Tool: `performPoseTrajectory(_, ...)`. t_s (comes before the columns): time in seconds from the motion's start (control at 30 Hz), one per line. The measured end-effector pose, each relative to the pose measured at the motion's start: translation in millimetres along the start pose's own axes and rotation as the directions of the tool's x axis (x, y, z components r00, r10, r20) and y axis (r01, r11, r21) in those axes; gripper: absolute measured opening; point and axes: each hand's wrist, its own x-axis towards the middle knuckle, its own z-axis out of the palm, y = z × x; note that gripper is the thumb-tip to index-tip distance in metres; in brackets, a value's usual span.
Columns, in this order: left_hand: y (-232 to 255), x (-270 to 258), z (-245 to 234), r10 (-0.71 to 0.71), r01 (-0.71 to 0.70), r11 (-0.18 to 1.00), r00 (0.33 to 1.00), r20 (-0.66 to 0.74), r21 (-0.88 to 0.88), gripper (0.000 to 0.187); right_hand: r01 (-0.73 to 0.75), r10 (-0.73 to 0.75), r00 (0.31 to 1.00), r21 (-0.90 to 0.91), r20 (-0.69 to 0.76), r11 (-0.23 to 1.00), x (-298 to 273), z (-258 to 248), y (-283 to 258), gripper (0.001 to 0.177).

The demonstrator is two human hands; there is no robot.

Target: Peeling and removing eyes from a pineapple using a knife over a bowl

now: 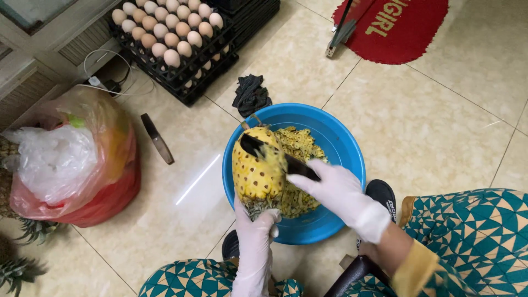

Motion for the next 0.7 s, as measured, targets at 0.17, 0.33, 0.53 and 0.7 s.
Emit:
performPoseTrajectory(0.17, -4.8, 12.5, -7.3, 0.010, -0.011, 1.000, 1.000, -0.022, -0.011, 0.083, 0.036, -0.035, 0.999, -0.025, 0.012, 0.999, 17.2, 5.8, -10.8, 0.065)
performPoseTrajectory(0.33, 1.1, 7.7, -6.7, 0.039, -0.041, 0.999, 0.997, -0.060, -0.030, 0.082, 0.061, -0.061, 0.998, 0.016, 0.022, 0.998, 19.9, 10.5, -20.3, 0.065)
performPoseTrajectory(0.53, -22.9, 1.8, -8.6, -0.011, 0.011, 1.000, 1.000, -0.001, -0.020, 0.113, 0.002, -0.052, 0.994, 0.455, 0.097, 0.890, 43.7, -3.1, -4.3, 0.068)
performPoseTrajectory(0.7, -25.8, 8.2, -17.1, -0.073, 0.082, 0.988, 0.995, 0.071, -0.129, 0.071, 0.046, -0.115, 0.993, 0.794, 0.031, 0.607, 43.4, 12.1, 64.5, 0.083)
